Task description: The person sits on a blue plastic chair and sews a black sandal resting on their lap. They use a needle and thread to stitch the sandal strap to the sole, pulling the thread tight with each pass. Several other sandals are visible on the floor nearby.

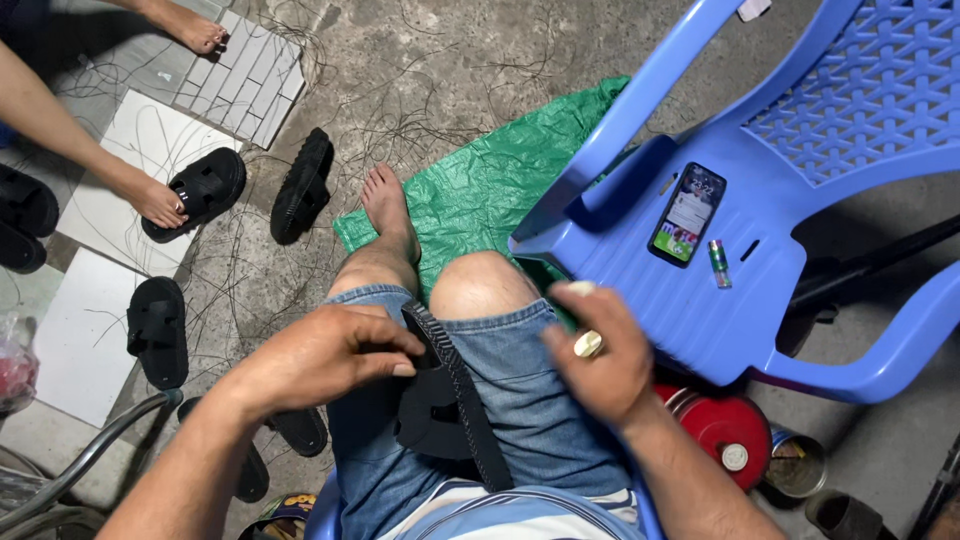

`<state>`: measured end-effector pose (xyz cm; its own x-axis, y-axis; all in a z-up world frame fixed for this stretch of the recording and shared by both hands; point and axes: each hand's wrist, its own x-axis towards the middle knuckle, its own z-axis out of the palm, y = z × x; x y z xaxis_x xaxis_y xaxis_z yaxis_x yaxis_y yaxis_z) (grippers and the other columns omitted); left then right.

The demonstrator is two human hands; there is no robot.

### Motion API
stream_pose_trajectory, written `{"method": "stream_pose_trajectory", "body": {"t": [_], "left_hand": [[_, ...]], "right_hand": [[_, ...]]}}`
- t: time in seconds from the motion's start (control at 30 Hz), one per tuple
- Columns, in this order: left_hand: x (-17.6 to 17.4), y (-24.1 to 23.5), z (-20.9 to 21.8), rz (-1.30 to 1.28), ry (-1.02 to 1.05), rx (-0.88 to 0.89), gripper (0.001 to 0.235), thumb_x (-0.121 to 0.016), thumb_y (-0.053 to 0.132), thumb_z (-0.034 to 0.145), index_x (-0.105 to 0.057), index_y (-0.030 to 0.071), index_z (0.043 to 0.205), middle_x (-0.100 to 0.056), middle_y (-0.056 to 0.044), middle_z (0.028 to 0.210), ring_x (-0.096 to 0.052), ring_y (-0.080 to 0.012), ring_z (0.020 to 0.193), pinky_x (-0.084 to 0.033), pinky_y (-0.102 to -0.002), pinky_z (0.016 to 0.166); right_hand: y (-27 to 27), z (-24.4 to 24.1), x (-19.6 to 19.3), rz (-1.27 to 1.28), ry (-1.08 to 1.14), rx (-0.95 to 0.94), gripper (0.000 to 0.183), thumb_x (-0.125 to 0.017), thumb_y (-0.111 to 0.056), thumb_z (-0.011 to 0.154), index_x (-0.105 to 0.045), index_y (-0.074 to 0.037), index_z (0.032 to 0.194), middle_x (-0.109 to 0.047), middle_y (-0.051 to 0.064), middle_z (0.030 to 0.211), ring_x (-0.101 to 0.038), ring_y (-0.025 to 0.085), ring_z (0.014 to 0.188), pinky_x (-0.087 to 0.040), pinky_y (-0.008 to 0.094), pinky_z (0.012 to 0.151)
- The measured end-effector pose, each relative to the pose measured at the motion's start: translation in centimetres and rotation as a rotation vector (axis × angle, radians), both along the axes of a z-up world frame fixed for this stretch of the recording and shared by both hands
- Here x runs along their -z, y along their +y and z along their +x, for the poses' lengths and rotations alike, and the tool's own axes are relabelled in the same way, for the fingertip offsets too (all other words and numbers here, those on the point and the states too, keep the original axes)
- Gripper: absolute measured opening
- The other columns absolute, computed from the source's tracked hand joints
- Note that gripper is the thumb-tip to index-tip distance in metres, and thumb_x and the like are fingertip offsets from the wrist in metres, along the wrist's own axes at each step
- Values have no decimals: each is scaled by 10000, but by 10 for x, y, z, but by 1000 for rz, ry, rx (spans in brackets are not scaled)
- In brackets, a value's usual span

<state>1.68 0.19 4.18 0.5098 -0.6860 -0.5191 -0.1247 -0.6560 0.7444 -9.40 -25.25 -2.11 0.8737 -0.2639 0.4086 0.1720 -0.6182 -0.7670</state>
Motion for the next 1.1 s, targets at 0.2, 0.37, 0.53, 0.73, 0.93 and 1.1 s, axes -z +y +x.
{"method": "stream_pose_trajectory", "body": {"t": [0.2, 0.37, 0.53, 0.73, 0.93, 1.1], "left_hand": [[3, 2, -7, 118, 2, 197, 495, -638, 522, 699, -662, 241, 1106, -580, 66, 897, -583, -76, 907, -415, -210, 813], [10, -4, -8, -20, 53, 347, 340, -536, 478, 811, -656, 166, 873, -531, 5, 820, -561, -133, 761, -427, -249, 703], [7, -4, -14, -102, -6, 186, 245, -662, 408, 745, -663, 178, 826, -634, 60, 824, -607, -83, 767, -451, -214, 689], [6, -2, -12, 67, 172, 102, 254, -666, 387, 726, -687, 209, 906, -713, 120, 862, -620, -2, 793, -469, -177, 730], [31, 6, -9, -126, 330, 59, 155, -677, 285, 781, -629, 141, 814, -543, 58, 633, -450, -45, 554, -362, -204, 492], [33, 14, -14, -235, 346, -126, 190, -760, 199, 710, -599, 117, 771, -549, 30, 576, -451, -42, 465, -331, -183, 414]], "right_hand": [[34, -17, -24, 117, 60, -532, 442, -675, -260, 802, -548, -18, 1149, -574, 151, 1062, -595, 240, 949, -489, 312, 857], [42, -13, -23, 57, 79, -510, 349, -645, -300, 811, -597, -47, 1047, -594, 118, 962, -622, 211, 846, -512, 278, 744], [41, -15, -22, 59, 39, -511, 278, -633, -295, 819, -610, -51, 951, -596, 93, 829, -591, 197, 698, -479, 272, 636], [46, -13, -26, 84, -11, -540, 184, -635, -243, 821, -600, -63, 832, -600, 55, 730, -583, 170, 607, -466, 253, 555], [45, -15, -16, 56, 23, -592, 218, -674, -252, 783, -644, -74, 905, -647, 68, 793, -615, 205, 681, -486, 283, 640], [50, -12, -17, 9, 13, -593, 242, -738, -218, 715, -660, -65, 885, -655, 84, 831, -637, 188, 704, -512, 257, 657]]}}
